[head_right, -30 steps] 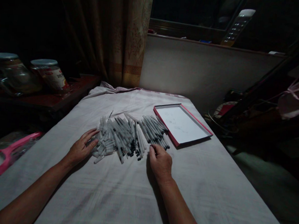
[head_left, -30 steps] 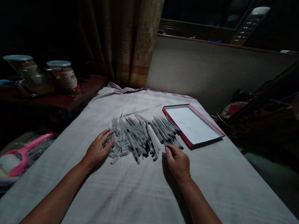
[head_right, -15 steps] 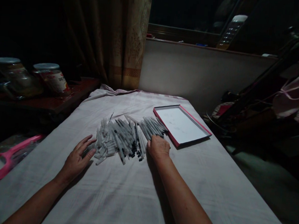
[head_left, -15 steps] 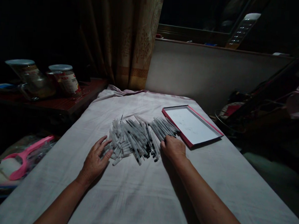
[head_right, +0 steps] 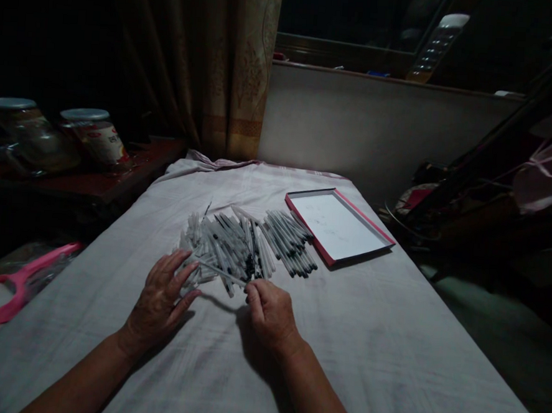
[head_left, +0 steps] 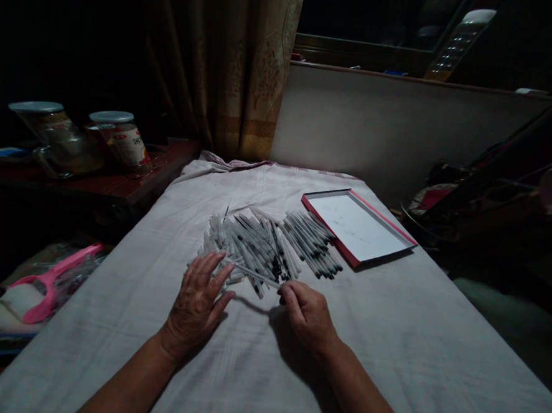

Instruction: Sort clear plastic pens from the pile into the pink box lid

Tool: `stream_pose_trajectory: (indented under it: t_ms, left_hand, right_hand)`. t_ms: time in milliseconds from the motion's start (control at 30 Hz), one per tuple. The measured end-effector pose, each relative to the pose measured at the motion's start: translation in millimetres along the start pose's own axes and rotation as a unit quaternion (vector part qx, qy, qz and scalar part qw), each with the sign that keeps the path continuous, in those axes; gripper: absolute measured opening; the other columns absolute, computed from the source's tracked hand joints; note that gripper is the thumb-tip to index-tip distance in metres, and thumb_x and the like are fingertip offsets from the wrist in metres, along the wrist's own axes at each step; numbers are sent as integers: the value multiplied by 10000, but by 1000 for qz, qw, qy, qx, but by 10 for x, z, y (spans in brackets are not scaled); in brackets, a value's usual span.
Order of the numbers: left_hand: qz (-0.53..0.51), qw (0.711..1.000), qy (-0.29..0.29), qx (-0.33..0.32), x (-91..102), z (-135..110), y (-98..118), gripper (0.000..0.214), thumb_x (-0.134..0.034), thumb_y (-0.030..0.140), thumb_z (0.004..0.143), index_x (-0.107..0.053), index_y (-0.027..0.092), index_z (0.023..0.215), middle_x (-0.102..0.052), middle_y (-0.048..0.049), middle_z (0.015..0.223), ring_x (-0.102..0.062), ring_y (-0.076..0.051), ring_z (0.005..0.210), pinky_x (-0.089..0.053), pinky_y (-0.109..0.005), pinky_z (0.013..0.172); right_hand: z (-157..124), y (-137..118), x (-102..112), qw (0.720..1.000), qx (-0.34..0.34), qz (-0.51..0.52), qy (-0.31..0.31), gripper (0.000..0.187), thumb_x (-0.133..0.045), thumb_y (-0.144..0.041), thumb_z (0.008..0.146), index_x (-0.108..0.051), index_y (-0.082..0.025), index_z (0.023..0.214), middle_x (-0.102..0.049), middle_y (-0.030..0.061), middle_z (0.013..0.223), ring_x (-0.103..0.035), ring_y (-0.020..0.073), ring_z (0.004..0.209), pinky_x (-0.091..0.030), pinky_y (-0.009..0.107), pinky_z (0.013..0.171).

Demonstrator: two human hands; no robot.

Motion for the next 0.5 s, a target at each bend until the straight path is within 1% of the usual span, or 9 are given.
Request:
stream_pose_trajectory:
  t_ms: [67, 133, 200, 233, 300, 367, 433, 500]
  left_hand:
    - [-4, 999, -23, -29, -34, 21, 100, 423, -527, 256, 946, -458, 228, 1363, -583, -126, 1343, -494, -279, 1306, -322, -524, 1137]
    - [-16, 998, -37, -38, -56, 21, 119, 293, -512, 232, 953, -530, 207, 1245, -678, -87, 1135, -604, -234, 1109, -344, -494, 1112]
    - [-34, 998, -40, -45, -58, 12, 119, 179, -504, 213, 954, -561, 193, 1123, -690, -50, 952, -624, -198, 913, -408, -443, 1033]
    - [-43, 997, -41, -48, -59, 7, 123, 144, -502, 210, 954, -564, 190, 1083, -680, -43, 903, -612, -192, 858, -438, -415, 977]
    - [-62, 996, -46, -53, -65, 0, 144, 116, -499, 215, 953, -566, 187, 1043, -663, -44, 862, -591, -191, 814, -466, -372, 872]
    - [-75, 994, -54, -52, -80, 1, 165, 108, -492, 224, 956, -572, 187, 1017, -652, -43, 835, -575, -192, 786, -465, -352, 810]
    - [-81, 994, -62, -50, -95, 8, 183, 115, -479, 234, 962, -581, 190, 991, -645, -38, 806, -563, -190, 757, -458, -350, 787]
    - [-82, 993, -72, -47, -110, 18, 190, 140, -463, 244, 967, -593, 191, 972, -641, -35, 783, -557, -190, 736, -451, -354, 776]
  right_hand:
    - [-6, -62, -99, 999, 7, 34, -20, 362, -387, -307, 942, -617, -196, 685, -638, 23, 619, -606, 142, 580, -440, 224, 585]
    - [1, -30, -144, 998, -9, 64, -26, 382, -381, -320, 947, -599, -193, 660, -610, 14, 593, -585, 137, 557, -426, 222, 561]
    - [-1, 64, -150, 995, -40, 89, -23, 394, -399, -357, 943, -589, -192, 640, -578, 2, 564, -557, 132, 535, -410, 220, 535]
    - [-7, 120, -143, 993, -57, 103, -19, 398, -420, -381, 935, -583, -191, 626, -561, -4, 549, -544, 130, 526, -402, 220, 524]
    - [-24, 223, -132, 986, -93, 140, -16, 404, -467, -423, 913, -570, -189, 600, -524, -17, 516, -514, 125, 505, -389, 218, 501]
    - [-37, 284, -123, 976, -121, 179, -17, 403, -504, -441, 892, -569, -185, 587, -504, -25, 495, -492, 119, 485, -385, 216, 486]
    - [-40, 296, -105, 970, -132, 205, -16, 379, -536, -429, 875, -599, -176, 601, -532, -19, 507, -508, 121, 492, -404, 218, 493]
    - [-38, 292, -77, 966, -136, 218, -7, 323, -574, -401, 857, -658, -168, 650, -606, 5, 559, -560, 136, 537, -443, 225, 523]
Point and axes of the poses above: each hand's wrist, its own z-axis towards the middle knuckle, its own x-axis out of the back of the hand, y = z × x, the point moved 9 cm from there along z, towards the middle knuckle
